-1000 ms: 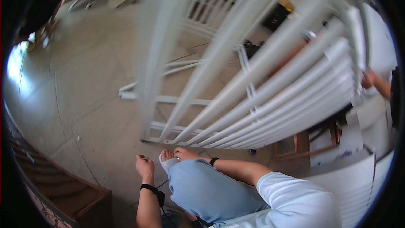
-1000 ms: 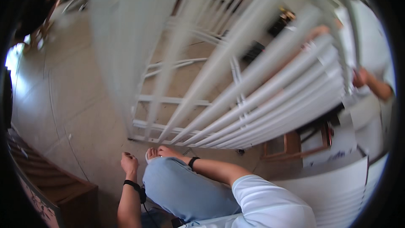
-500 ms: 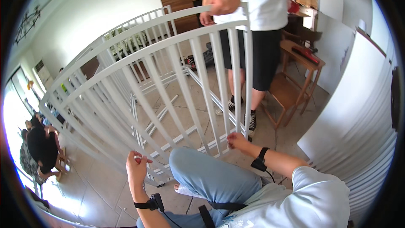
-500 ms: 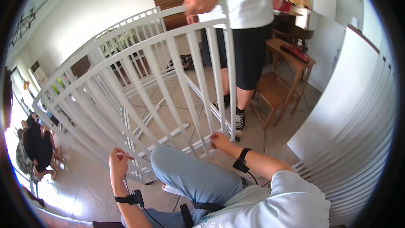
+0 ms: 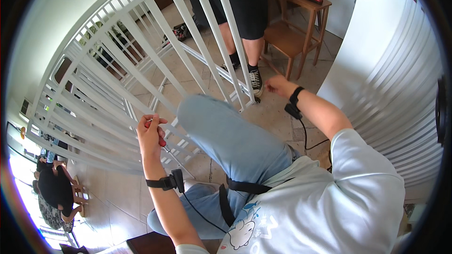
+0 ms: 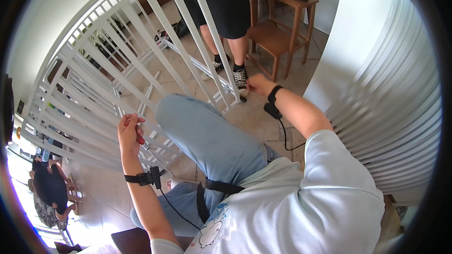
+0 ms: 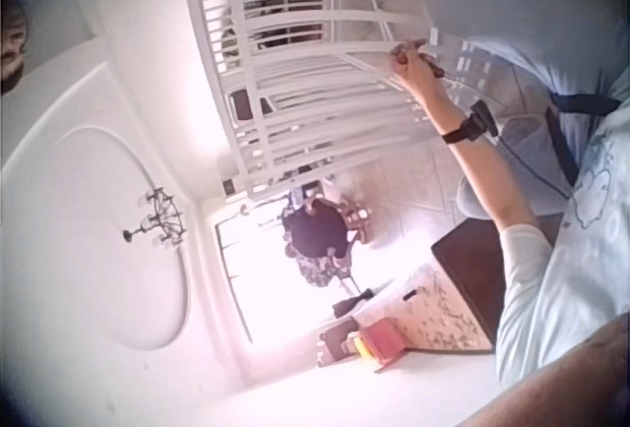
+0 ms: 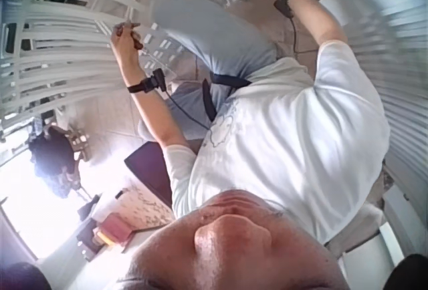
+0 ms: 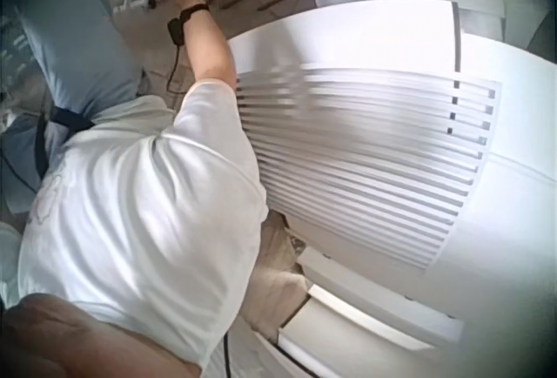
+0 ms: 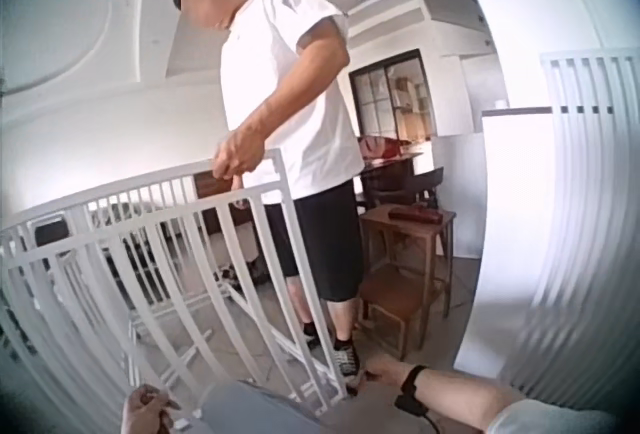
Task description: Assembling a white wooden crib using a screwdriver.
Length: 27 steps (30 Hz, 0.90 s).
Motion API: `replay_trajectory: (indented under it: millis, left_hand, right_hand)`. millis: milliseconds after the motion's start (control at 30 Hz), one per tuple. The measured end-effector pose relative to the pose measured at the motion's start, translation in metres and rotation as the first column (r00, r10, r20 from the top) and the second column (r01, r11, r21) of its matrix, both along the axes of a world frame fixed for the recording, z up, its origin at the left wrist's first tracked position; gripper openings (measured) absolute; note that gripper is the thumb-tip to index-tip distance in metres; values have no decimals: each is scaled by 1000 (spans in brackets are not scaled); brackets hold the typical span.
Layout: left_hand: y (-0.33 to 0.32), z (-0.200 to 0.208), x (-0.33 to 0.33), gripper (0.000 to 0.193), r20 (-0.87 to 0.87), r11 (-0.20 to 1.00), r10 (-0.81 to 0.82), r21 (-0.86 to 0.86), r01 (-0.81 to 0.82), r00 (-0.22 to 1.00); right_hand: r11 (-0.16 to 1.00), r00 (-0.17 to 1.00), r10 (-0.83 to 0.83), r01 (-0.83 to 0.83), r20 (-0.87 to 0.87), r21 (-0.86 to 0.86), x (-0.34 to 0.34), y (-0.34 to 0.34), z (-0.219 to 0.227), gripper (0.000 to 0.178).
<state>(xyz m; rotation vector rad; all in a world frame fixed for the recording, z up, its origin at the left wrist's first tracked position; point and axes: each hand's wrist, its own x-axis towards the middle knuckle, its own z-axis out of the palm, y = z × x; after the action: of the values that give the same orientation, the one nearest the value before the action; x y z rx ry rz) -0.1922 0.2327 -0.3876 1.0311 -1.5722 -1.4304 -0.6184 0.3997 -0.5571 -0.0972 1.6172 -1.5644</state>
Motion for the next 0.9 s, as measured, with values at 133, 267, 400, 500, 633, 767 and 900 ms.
replay_trajectory:
  millis: [133, 267, 400, 500, 633, 767, 900]
  left_hand:
    - [2, -56, 8, 17, -3, 989, -55, 136, 55, 999]
    - [-10, -81, -13, 16, 4, 978, -102, 186, 99, 995]
    - [-3, -87, -41, 19, 31, 974, -139, 186, 131, 990]
    - [-3, -107, -56, 22, 193, 970, -197, 180, 162, 961]
    - [6, -110, -99, 23, 150, 944, -250, 258, 207, 956]
    - [23, -116, -149, 26, 215, 911, -374, 268, 314, 902]
    - [32, -145, -175, 32, 67, 827, -425, 433, 357, 903]
  right_hand:
    - [994, 985, 104, -100, -140, 39, -8, -13, 43, 12]
    - [980, 961, 162, -183, -223, -78, 11, -17, 89, 18]
    - [974, 970, 226, -226, -86, 10, 3, -12, 73, 11]
    - [946, 946, 323, -323, -7, 29, -16, 2, 62, 13]
    - [954, 930, 297, -281, -217, 105, -30, 10, 83, 12]
    - [949, 864, 305, -310, -401, 54, -34, 26, 128, 12]
    - [905, 877, 355, -409, -322, -115, -33, 43, 159, 11]
